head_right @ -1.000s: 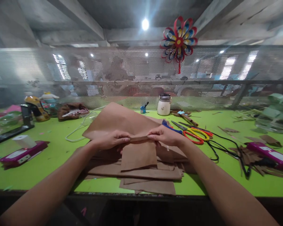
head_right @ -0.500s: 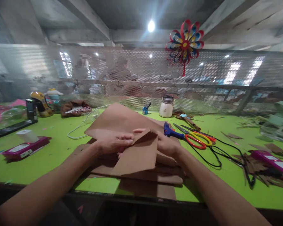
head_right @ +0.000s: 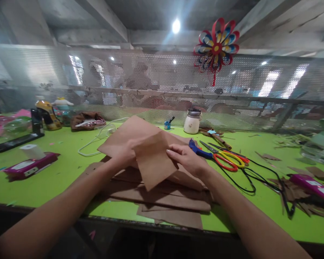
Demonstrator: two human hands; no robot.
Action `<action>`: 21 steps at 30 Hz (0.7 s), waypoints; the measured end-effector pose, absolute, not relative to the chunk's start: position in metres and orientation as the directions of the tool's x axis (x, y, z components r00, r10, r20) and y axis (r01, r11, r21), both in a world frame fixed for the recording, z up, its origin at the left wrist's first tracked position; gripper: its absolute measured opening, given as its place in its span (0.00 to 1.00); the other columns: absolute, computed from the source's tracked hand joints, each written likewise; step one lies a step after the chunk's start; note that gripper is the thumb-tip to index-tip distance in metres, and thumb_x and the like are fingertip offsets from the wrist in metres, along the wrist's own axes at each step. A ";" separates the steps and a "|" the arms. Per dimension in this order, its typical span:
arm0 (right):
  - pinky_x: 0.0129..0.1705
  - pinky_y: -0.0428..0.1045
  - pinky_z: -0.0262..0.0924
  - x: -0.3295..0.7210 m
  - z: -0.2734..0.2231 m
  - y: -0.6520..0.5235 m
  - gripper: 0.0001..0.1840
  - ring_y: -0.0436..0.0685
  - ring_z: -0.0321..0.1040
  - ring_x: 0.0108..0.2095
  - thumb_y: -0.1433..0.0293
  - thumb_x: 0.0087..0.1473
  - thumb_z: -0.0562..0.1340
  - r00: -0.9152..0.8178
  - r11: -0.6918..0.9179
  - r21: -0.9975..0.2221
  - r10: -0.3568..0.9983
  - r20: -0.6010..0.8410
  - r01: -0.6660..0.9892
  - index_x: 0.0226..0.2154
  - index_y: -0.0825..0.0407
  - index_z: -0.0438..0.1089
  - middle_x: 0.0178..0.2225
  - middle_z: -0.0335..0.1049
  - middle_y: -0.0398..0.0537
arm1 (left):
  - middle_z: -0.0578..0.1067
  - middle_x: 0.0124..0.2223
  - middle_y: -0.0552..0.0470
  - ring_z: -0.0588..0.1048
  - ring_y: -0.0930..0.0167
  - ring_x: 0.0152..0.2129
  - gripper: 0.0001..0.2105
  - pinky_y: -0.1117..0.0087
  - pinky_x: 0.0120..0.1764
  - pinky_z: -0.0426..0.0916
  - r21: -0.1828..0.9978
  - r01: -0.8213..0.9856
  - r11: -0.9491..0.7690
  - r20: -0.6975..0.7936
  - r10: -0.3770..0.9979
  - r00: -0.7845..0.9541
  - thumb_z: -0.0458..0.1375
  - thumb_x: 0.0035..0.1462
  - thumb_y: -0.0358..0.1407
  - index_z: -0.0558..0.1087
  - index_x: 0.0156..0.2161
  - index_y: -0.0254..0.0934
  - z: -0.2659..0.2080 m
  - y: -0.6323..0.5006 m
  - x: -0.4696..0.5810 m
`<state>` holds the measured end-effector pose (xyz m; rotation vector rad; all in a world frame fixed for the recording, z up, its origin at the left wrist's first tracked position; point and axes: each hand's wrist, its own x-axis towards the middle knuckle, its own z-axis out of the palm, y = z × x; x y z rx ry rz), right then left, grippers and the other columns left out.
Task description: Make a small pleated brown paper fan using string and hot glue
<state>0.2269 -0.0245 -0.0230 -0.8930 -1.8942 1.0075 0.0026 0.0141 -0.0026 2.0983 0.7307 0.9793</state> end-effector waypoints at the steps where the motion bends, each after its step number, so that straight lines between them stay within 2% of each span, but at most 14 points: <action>1: 0.40 0.50 0.61 0.228 -0.025 -0.021 0.19 0.56 0.66 0.39 0.58 0.57 0.54 -0.442 0.443 -0.843 0.850 0.287 0.306 0.41 0.54 0.70 0.38 0.71 0.50 | 0.74 0.33 0.50 0.71 0.70 0.32 0.10 0.71 0.35 0.66 0.750 0.209 -0.628 0.492 0.740 0.459 0.54 0.54 0.37 0.71 0.39 0.33 -0.001 0.018 0.002; 4: 0.40 0.51 0.60 0.228 -0.033 -0.013 0.18 0.58 0.66 0.38 0.60 0.56 0.54 -0.495 0.508 -0.675 0.836 0.237 0.534 0.38 0.55 0.72 0.37 0.73 0.51 | 0.71 0.28 0.52 0.69 0.74 0.24 0.13 0.74 0.30 0.65 0.746 0.197 -0.636 0.557 0.759 0.337 0.51 0.57 0.38 0.70 0.42 0.32 -0.001 0.024 0.002; 6: 0.37 0.50 0.59 0.225 -0.039 -0.011 0.17 0.57 0.66 0.35 0.63 0.56 0.53 -0.524 0.535 -0.580 0.826 0.207 0.614 0.37 0.56 0.72 0.34 0.73 0.51 | 0.72 0.31 0.51 0.69 0.74 0.27 0.12 0.74 0.32 0.65 0.706 0.251 -0.662 0.552 0.737 0.389 0.51 0.57 0.38 0.70 0.41 0.32 -0.005 0.024 0.004; 9: 0.33 0.48 0.57 0.219 -0.048 -0.010 0.16 0.55 0.64 0.30 0.64 0.56 0.53 -0.531 0.559 -0.483 0.821 0.209 0.674 0.35 0.57 0.72 0.30 0.72 0.51 | 0.73 0.35 0.48 0.70 0.71 0.33 0.11 0.72 0.38 0.63 0.570 0.379 -0.729 0.472 0.668 0.575 0.51 0.58 0.38 0.73 0.38 0.33 -0.014 0.021 0.009; 11: 0.32 0.47 0.56 0.215 -0.052 -0.010 0.15 0.54 0.63 0.29 0.65 0.56 0.53 -0.545 0.584 -0.451 0.806 0.230 0.674 0.34 0.57 0.71 0.29 0.71 0.49 | 0.73 0.36 0.48 0.70 0.70 0.33 0.11 0.71 0.39 0.62 0.464 0.427 -0.776 0.375 0.609 0.699 0.51 0.58 0.37 0.74 0.37 0.34 -0.022 0.020 0.013; 14: 0.32 0.46 0.55 0.214 -0.053 -0.010 0.14 0.52 0.62 0.29 0.66 0.56 0.53 -0.563 0.607 -0.447 0.790 0.245 0.657 0.34 0.57 0.71 0.28 0.70 0.48 | 0.72 0.34 0.48 0.69 0.70 0.31 0.11 0.71 0.36 0.62 0.374 0.458 -0.806 0.273 0.568 0.776 0.52 0.57 0.38 0.75 0.36 0.35 -0.034 0.022 0.017; 18: 0.31 0.46 0.54 0.214 -0.049 -0.012 0.14 0.52 0.61 0.27 0.66 0.56 0.53 -0.555 0.593 -0.444 0.800 0.228 0.672 0.32 0.57 0.71 0.27 0.70 0.48 | 0.70 0.34 0.48 0.68 0.70 0.31 0.12 0.71 0.35 0.61 0.346 0.481 -0.806 0.230 0.570 0.789 0.52 0.57 0.39 0.75 0.38 0.35 -0.041 0.024 0.017; 21: 0.30 0.45 0.53 0.216 -0.048 -0.013 0.14 0.51 0.60 0.27 0.66 0.56 0.53 -0.546 0.589 -0.431 0.805 0.233 0.684 0.31 0.57 0.70 0.26 0.70 0.47 | 0.68 0.36 0.48 0.66 0.68 0.33 0.13 0.69 0.38 0.60 0.279 0.509 -0.815 0.279 0.575 0.769 0.53 0.57 0.41 0.74 0.39 0.35 -0.039 0.023 0.016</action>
